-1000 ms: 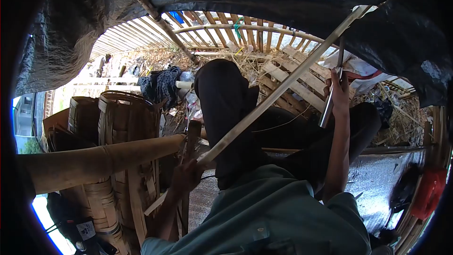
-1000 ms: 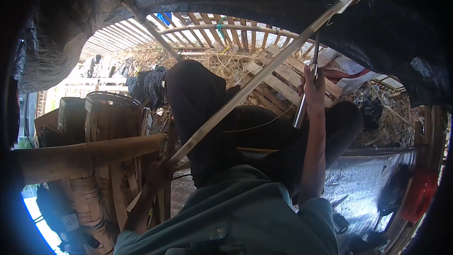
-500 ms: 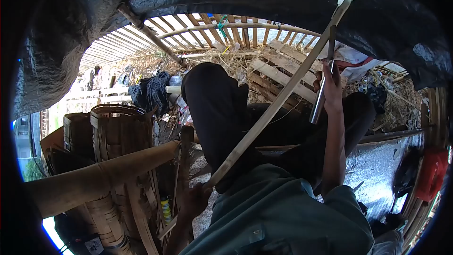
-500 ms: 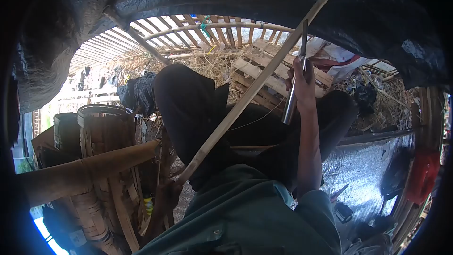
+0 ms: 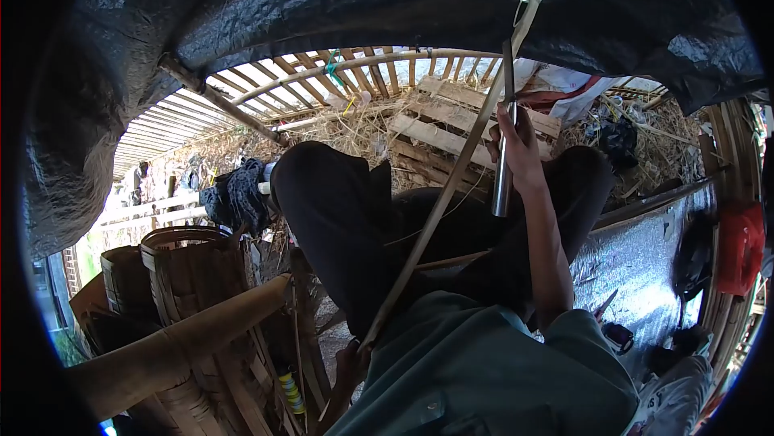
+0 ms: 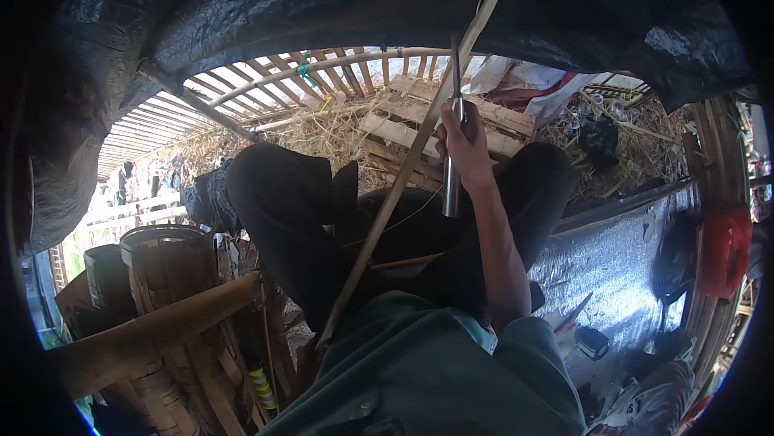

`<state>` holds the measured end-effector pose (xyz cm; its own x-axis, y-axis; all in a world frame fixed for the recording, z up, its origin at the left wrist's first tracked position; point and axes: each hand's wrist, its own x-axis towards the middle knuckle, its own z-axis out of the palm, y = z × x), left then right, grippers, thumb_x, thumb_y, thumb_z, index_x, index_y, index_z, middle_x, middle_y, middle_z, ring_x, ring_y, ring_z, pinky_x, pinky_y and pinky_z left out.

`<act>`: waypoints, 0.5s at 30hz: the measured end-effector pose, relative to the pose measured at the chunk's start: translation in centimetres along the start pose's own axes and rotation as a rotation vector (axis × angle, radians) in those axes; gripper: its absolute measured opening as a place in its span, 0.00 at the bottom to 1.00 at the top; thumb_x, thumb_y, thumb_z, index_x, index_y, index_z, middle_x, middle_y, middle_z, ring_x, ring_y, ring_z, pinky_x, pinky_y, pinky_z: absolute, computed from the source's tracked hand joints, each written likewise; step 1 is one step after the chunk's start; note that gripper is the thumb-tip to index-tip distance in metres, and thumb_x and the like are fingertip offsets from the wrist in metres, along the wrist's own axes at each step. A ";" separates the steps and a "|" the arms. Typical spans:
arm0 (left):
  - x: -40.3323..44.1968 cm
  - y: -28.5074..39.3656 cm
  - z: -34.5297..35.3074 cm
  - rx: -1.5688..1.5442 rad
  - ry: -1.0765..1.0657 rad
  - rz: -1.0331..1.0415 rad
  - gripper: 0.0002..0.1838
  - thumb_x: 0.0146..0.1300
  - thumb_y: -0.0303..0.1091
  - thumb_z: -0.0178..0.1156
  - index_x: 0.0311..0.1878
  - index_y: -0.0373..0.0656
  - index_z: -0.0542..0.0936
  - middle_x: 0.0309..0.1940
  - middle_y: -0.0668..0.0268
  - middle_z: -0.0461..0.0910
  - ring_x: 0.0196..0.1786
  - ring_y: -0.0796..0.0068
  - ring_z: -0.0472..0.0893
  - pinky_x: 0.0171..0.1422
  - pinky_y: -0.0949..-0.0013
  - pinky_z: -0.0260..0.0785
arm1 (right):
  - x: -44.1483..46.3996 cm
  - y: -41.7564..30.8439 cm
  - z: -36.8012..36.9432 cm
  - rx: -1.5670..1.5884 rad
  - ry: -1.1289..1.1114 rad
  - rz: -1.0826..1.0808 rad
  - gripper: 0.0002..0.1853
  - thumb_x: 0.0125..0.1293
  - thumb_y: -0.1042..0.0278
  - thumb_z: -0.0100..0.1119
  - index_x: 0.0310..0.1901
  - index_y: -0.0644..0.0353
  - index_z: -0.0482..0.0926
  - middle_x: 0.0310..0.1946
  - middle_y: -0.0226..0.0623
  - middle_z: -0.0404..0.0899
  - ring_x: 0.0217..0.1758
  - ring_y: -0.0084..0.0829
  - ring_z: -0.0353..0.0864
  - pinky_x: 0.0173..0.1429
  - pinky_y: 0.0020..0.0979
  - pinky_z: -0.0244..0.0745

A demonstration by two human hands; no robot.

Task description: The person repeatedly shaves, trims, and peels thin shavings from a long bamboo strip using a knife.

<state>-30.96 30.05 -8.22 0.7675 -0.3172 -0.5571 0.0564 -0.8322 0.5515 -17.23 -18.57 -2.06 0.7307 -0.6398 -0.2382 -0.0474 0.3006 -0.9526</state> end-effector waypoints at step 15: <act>5.8 17.9 -11.6 0.030 -0.034 0.453 0.16 0.51 0.35 0.70 0.38 0.39 0.74 0.26 0.59 0.80 0.31 0.66 0.82 0.36 0.66 0.74 | 0.3 0.7 0.1 -0.023 -0.019 -0.033 0.18 0.67 0.52 0.56 0.47 0.57 0.67 0.29 0.25 0.64 0.28 0.14 0.66 0.21 0.20 0.63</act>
<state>-18.12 18.57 5.61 0.6891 -0.6665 -0.2845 -0.2987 -0.6190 0.7264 -16.93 -18.50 -2.75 0.7446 -0.6358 -0.2033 -0.0383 0.2635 -0.9639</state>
